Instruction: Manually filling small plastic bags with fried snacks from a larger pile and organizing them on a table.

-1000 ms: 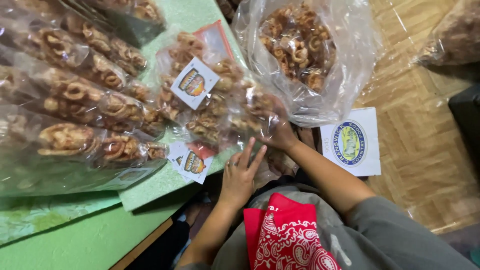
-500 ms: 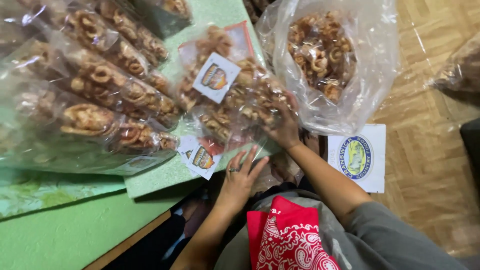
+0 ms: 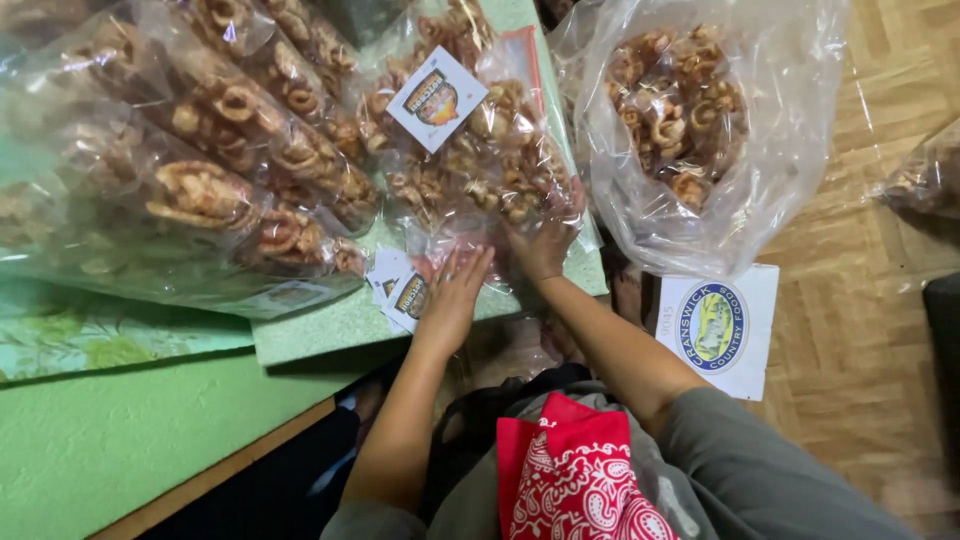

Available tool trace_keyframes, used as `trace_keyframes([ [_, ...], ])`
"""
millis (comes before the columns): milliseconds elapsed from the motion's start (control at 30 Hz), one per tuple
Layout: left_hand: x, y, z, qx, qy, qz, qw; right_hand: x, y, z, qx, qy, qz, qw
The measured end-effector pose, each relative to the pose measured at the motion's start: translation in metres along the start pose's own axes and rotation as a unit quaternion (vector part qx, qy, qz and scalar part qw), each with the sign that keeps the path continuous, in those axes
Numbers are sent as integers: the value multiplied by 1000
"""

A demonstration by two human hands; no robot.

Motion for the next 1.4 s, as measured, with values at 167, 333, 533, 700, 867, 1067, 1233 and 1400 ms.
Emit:
trace_keyframes([
  [167, -10, -22, -33, 35, 44, -54, 997, -11, 32, -5, -115, 20, -3, 993],
  [333, -13, -40, -56, 22, 88, -66, 994, -4, 83, -6, -265, 109, 13, 958],
  [533, -20, -49, -74, 26, 166, -29, 985, 41, 133, -8, -388, 114, -84, 911],
  [700, -17, -50, -78, 24, 223, 42, 974, 97, 151, -59, -286, 12, -182, 941],
  [867, 20, -24, -76, 14, 278, 52, 959, 193, 107, -145, -237, 56, 134, 960],
  [1067, 30, -15, -90, -29, 289, 155, 944, 193, 91, -165, -492, 92, 443, 744],
  [1233, 134, 64, -163, 73, 67, 402, 910, 254, 52, -154, -512, 64, 347, 783],
  [1400, 151, -7, -258, 91, 2, 680, 727, 238, 89, -201, -486, 65, 222, 843],
])
Point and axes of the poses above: each hand's wrist, its own z-axis away from the middle knuckle, its own y-axis out of the back of the hand, x = y × z, the point moved 1 cm from there along -z, towards the middle knuckle, and after that the axes turned 13 degrees about z, right-handed, at the moved point
